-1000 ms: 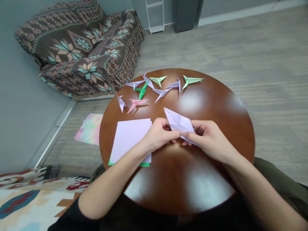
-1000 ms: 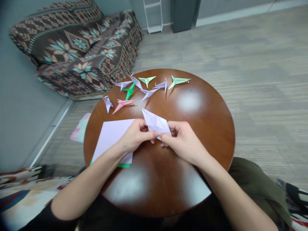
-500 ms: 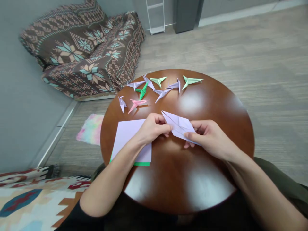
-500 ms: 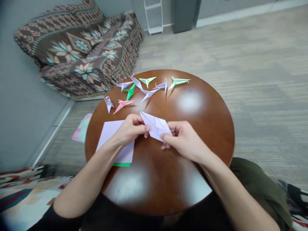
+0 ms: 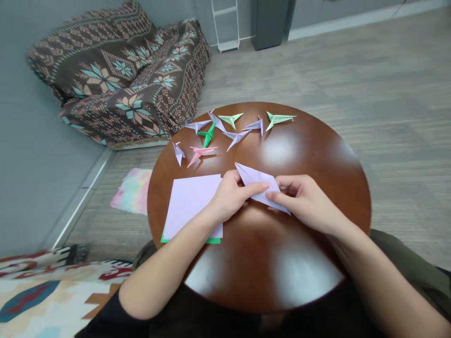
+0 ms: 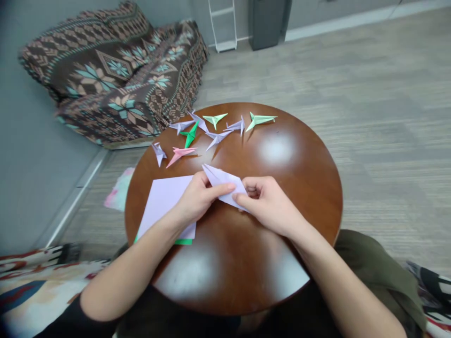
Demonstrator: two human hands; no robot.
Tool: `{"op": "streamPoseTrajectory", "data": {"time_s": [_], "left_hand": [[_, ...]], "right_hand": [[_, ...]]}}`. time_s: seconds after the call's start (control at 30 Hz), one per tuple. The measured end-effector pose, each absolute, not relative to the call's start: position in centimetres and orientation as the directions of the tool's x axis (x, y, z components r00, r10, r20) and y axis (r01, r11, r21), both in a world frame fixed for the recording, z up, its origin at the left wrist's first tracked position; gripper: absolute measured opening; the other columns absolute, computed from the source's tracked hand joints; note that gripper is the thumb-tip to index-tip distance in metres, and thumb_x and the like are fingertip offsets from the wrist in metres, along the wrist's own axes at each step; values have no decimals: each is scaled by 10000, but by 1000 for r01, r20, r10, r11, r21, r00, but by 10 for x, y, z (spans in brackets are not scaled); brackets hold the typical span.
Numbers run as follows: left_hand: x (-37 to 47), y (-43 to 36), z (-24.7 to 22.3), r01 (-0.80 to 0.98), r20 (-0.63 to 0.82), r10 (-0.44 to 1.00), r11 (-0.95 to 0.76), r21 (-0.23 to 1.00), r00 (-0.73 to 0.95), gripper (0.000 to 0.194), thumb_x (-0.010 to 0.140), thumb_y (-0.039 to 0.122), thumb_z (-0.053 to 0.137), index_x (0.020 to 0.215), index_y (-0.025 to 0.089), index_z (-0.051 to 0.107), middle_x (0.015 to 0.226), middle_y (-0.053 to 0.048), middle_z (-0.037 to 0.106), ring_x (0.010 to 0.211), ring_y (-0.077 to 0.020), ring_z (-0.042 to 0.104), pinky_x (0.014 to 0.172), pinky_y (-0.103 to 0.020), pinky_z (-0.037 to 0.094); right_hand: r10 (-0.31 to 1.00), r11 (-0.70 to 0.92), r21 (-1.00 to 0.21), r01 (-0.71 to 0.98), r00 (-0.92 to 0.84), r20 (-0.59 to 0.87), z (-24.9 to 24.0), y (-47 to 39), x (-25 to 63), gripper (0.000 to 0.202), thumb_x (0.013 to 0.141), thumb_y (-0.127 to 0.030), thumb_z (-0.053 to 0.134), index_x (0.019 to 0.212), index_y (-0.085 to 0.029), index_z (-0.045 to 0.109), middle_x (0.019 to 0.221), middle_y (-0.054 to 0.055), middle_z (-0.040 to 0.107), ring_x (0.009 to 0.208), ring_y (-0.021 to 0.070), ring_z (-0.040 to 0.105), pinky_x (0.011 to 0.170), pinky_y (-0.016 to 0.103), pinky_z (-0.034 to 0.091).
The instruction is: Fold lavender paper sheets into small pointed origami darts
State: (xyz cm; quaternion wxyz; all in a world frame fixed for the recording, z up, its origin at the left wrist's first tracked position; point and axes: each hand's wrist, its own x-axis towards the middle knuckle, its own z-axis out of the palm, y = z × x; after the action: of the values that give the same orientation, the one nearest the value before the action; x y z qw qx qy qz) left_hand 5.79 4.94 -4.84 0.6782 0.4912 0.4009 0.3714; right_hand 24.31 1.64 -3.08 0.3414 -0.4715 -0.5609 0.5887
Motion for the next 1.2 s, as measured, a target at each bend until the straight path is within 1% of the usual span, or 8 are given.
{"op": "streamPoseTrajectory", "data": {"time_s": [0.1, 0.23, 0.4, 0.57, 0.67, 0.87, 1.07, 1.2], "left_hand": [[58, 49, -48, -161, -161, 896, 246, 956, 414, 161, 728, 230, 865, 768, 136, 740, 734, 3, 712, 681, -115, 618, 673, -220, 459], [58, 50, -47, -193, -174, 906, 264, 945, 387, 220, 719, 212, 863, 656, 136, 666, 629, 36, 620, 607, -89, 536, 605, -215, 388], [58, 51, -49, -220, -175, 913, 269, 938, 368, 204, 735, 288, 857, 770, 131, 733, 715, 0, 684, 678, -128, 596, 686, -248, 443], [58, 49, -50, -191, -169, 922, 246, 950, 348, 220, 718, 297, 880, 758, 140, 732, 715, -5, 699, 668, -124, 608, 678, -244, 449], [61, 46, -50, -176, -181, 920, 254, 951, 349, 225, 720, 314, 879, 752, 131, 752, 709, -18, 714, 659, -129, 618, 663, -247, 456], [67, 46, -48, -266, -210, 952, 267, 926, 225, 191, 671, 240, 878, 700, 124, 729, 669, -16, 715, 618, -124, 617, 634, -245, 469], [62, 58, -44, -432, -176, 983, 177, 884, 42, 224, 652, 201, 872, 664, 133, 659, 642, 20, 665, 624, -101, 616, 638, -211, 489], [61, 61, -44, -428, -147, 989, 120, 896, -31, 286, 635, 227, 893, 701, 146, 626, 657, 36, 640, 604, -90, 595, 597, -198, 472]], "right_hand": [[952, -114, -985, 127, -270, -145, -34, 17, 244, 169, 825, -269, 692, 709, -159, 635, 640, -31, 547, 596, 110, 435, 555, 253, 302], [967, -51, -984, 169, -239, -91, -35, 16, 244, 219, 869, -292, 639, 697, -155, 648, 633, -28, 516, 610, 114, 429, 581, 265, 317], [985, -38, -972, 231, -157, -76, -34, 15, 241, 203, 831, -255, 636, 653, -163, 609, 602, -33, 512, 578, 105, 432, 552, 255, 311], [992, -13, -975, 220, -121, -40, -36, 14, 239, 141, 827, -250, 651, 739, -147, 688, 651, -5, 628, 600, 123, 525, 570, 250, 377], [994, 2, -978, 211, -112, -22, -36, 14, 238, 126, 822, -249, 667, 754, -147, 694, 652, -1, 644, 596, 125, 542, 561, 246, 385], [996, -8, -978, 208, -89, -27, -33, 16, 238, 118, 807, -229, 657, 726, -151, 691, 617, -12, 643, 557, 107, 538, 526, 229, 371], [992, -89, -981, 174, -77, -103, -39, 19, 245, 89, 790, -181, 623, 709, -171, 659, 593, -3, 669, 538, 131, 609, 561, 245, 460], [993, -89, -993, 81, -67, -94, -40, 21, 246, 128, 850, -266, 658, 793, -159, 700, 667, 22, 710, 613, 148, 657, 619, 256, 517]]}}
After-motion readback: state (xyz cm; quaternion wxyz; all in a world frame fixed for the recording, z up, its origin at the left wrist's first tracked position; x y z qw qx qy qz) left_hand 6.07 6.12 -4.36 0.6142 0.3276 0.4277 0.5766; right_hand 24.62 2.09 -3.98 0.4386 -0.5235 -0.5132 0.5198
